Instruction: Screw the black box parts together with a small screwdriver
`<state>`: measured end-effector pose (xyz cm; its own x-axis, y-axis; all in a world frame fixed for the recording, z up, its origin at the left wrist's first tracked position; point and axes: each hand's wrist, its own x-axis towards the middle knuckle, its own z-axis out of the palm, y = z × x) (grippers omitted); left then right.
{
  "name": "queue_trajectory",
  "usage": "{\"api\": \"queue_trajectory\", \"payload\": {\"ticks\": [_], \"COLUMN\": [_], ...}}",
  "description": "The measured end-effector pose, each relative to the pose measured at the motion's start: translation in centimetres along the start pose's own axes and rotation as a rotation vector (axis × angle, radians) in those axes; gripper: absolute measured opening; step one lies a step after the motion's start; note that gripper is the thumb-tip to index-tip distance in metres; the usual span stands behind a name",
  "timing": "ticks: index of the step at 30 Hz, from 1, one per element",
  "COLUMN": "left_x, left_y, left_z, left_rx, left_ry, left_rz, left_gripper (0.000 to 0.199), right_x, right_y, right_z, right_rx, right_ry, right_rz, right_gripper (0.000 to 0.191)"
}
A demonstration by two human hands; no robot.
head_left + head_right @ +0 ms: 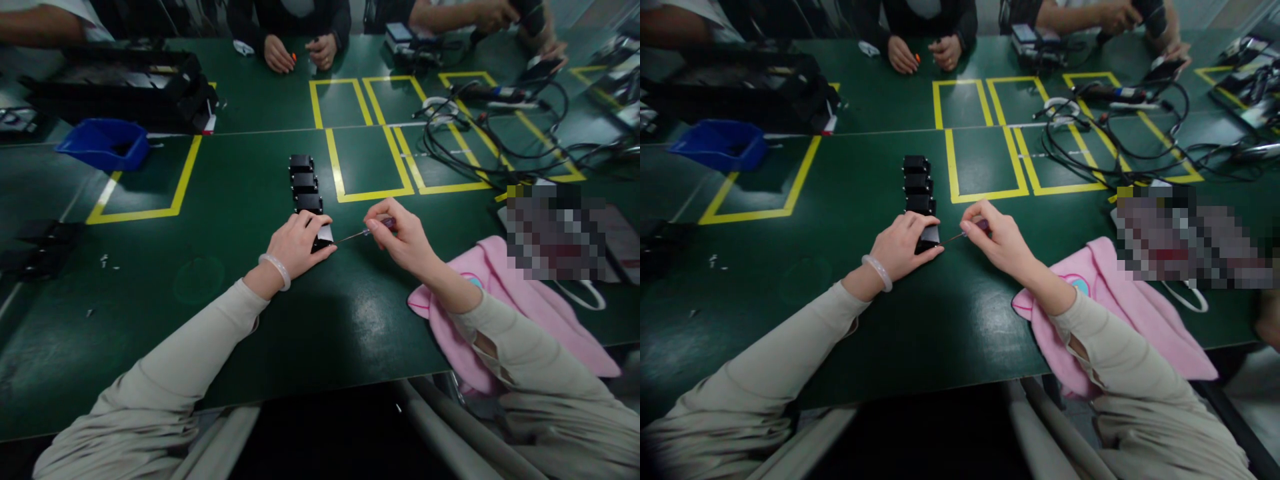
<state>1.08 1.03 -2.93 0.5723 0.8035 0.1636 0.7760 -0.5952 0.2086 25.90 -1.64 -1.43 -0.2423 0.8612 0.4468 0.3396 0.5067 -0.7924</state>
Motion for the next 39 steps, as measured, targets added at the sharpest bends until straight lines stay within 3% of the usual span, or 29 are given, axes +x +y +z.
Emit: {"api": "queue_trajectory", "payload": {"ticks": [8, 24, 39], "left_x": [0.03, -0.01, -0.01], "left_y": [-0.04, -0.09, -0.14], "left_z": [0.06, 0.19, 0.18], "left_rx": [0.016, 0.014, 0.009], "left_ry": [0.007, 0.018, 0.014], "left_rz": [0.004, 0.007, 0.011], "left_gripper": [0.049, 0.049, 0.049], "right_x": [-0.06, 0.08, 0.03], "right_y": [0.25, -0.02, 0.35], "right_z": [0.16, -0.06, 0.11], "right_rx": [0.001, 0.004, 0.016], "right_ry": [0.035, -0.015, 0.027], "right_rz": [-0.025, -0.002, 0.007], "right_gripper": [0.021, 0.027, 0.018]}}
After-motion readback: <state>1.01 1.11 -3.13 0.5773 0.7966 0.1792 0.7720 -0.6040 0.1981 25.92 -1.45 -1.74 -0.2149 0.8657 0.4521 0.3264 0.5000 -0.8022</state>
